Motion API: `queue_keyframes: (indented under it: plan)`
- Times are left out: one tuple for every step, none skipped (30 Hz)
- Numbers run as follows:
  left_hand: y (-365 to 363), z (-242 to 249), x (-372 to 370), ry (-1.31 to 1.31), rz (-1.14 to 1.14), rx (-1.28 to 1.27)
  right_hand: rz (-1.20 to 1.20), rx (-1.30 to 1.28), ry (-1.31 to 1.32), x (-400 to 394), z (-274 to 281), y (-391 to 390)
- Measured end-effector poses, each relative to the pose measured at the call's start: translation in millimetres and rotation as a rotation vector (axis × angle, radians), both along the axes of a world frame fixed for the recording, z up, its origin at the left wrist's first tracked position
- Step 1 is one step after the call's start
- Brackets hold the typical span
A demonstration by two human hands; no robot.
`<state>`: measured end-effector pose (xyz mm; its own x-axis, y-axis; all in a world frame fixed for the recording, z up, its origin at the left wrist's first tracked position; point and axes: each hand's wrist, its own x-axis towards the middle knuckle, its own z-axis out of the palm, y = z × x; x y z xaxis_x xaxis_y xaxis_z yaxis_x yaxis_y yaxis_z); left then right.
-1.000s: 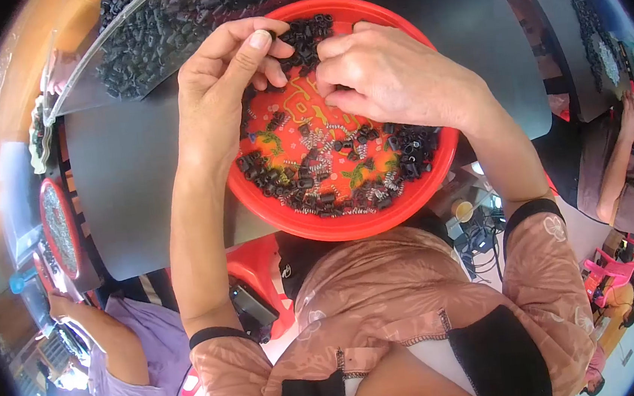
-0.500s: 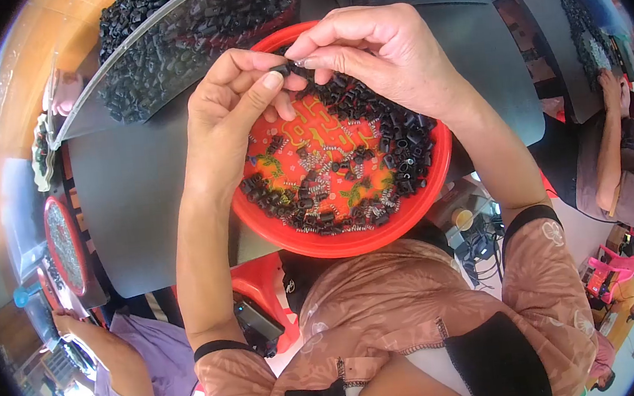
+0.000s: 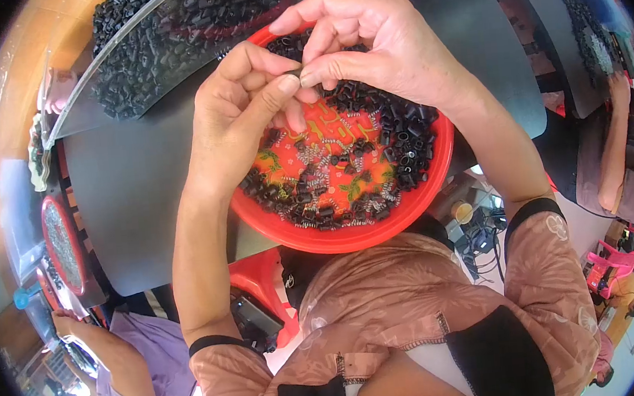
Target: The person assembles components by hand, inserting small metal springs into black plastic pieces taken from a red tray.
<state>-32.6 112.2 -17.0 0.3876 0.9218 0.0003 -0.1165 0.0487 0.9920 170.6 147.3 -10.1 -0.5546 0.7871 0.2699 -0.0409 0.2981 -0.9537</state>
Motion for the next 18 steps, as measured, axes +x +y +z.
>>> queue_keyframes:
  plan:
    - [1,0,0,-0.026,-0.020,-0.016,-0.005,0.000,-0.007,0,0,1]
    - [1,0,0,-0.047,-0.002,0.003,-0.010,0.001,-0.013,0,0,1]
    - [2,-1,0,-0.067,0.015,0.020,-0.030,0.015,-0.025,0,0,0]
    - [2,-2,0,-0.087,0.032,0.037,-0.051,0.029,-0.037,1,1,0]
    - [4,-2,-1,-0.107,0.055,0.031,-0.070,0.043,-0.051,2,3,0]
    - [6,-2,-2,-0.127,0.078,0.024,-0.050,0.147,-0.194,7,7,0]
    - [7,-3,-4,-0.147,0.103,0.018,-0.028,0.251,-0.336,13,12,2]
    - [10,-4,-7,-0.200,0.086,-0.007,-0.006,0.356,-0.477,16,15,2]
    - [12,-5,-11,-0.253,0.069,-0.030,0.032,0.325,-0.521,16,15,1]
    - [14,-6,-13,-0.306,0.052,-0.054,0.059,0.395,-0.576,15,14,-1]
    - [13,-4,-13,-0.322,0.046,-0.064,0.087,0.466,-0.629,15,12,-3]
    - [12,-3,-11,-0.284,0.059,-0.071,0.114,0.537,-0.683,15,10,-4]
    - [10,-1,-9,-0.246,0.073,-0.078,0.062,0.679,-0.651,14,-1,-5]
    - [9,0,-7,-0.208,0.085,-0.083,0.061,0.667,-0.680,14,-2,-7]
    - [9,0,-8,-0.231,0.076,-0.093,0.059,0.654,-0.709,12,-1,-10]
    - [10,-1,-9,-0.255,0.066,-0.102,0.057,0.641,-0.739,10,0,-11]
    - [10,-2,-10,-0.278,0.056,-0.111,0.053,0.661,-0.748,9,0,-12]
    - [11,-3,-10,-0.271,0.050,-0.111,0.049,0.680,-0.757,8,-1,-12]
